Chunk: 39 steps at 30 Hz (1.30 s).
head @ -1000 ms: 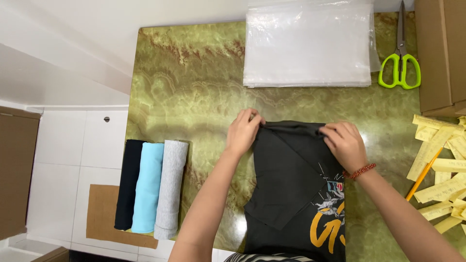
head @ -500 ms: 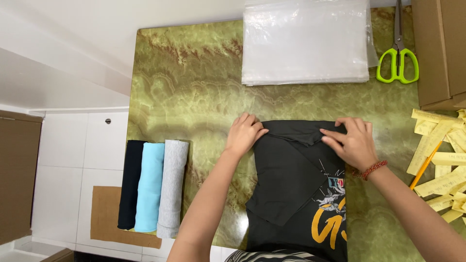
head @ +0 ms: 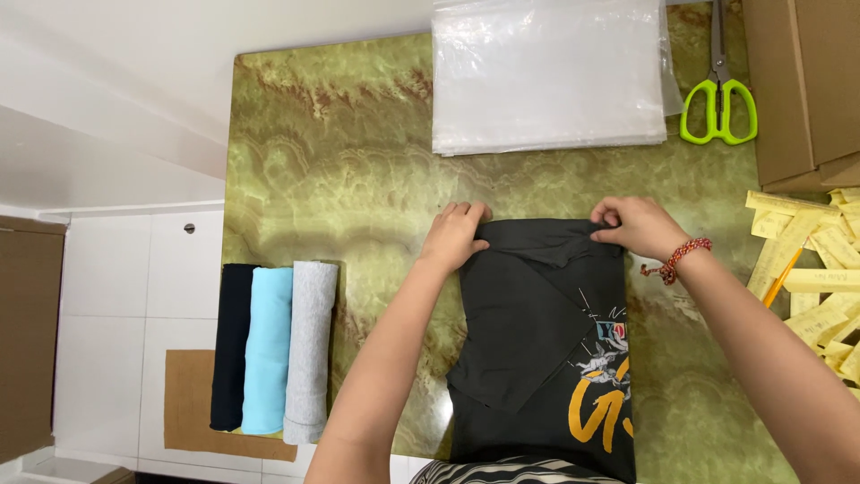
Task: The person takes t-shirts from a clothing rack, including a black shirt, a yellow shirt, a light blue shirt, and a purple shirt. They lay each shirt on a table, fold the sides in, and roll them into compact bundles, placing them in a row.
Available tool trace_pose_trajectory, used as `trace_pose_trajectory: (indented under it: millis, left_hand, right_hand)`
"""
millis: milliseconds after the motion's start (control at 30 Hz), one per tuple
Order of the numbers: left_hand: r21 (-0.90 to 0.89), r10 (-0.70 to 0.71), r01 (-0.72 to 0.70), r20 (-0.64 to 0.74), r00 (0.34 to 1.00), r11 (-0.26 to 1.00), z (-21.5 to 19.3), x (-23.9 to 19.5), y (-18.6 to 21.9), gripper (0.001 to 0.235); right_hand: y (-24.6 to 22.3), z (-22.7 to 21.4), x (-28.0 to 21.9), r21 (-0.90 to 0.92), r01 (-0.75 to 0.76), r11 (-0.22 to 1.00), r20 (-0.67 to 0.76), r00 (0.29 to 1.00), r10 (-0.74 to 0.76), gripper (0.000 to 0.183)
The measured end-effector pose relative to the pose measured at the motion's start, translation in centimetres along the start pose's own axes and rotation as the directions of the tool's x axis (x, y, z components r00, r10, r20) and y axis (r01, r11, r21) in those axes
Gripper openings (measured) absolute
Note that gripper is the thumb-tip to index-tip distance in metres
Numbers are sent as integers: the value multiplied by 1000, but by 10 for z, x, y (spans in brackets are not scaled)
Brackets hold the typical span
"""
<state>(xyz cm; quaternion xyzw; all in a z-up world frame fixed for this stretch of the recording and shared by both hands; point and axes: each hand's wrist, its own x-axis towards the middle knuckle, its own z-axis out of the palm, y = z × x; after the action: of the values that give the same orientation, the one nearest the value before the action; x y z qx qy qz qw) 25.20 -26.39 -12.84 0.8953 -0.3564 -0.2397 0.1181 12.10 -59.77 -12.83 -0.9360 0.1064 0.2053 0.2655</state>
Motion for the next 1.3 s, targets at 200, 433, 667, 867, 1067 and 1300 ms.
trace_pose_trajectory:
  millis: [200, 433, 667, 867, 1067, 1300]
  left_hand:
    - [178, 241, -220, -105, 965, 959, -2, -27, 6, 36]
    - [452, 570, -371, -469, 674, 811, 29, -72, 1, 8]
    - [269, 452, -369, -409, 793, 890, 42, -99, -6, 16]
    - [82, 220, -204, -336, 916, 976, 39, -79, -5, 30]
    - [61, 86, -77, -161, 983, 995, 16, -78, 3, 64]
    - [283, 339, -251, -327, 882, 926, 62, -84, -15, 34]
  right_hand:
    - [-12, 9, -26, -295, 140, 945, -142, 972, -189, 8]
    - [41, 83, -79, -446, 362, 819, -471, 683, -559, 24]
    - [27, 79, -96, -358, 278, 891, -381, 828, -412, 18]
    - [-12, 31, -95, -79, 51, 996, -152, 986, -63, 48]
    - [23, 43, -64, -16, 147, 989, -180, 973, -147, 44]
    - [46, 86, -79, -54, 200, 978, -431, 879, -204, 40]
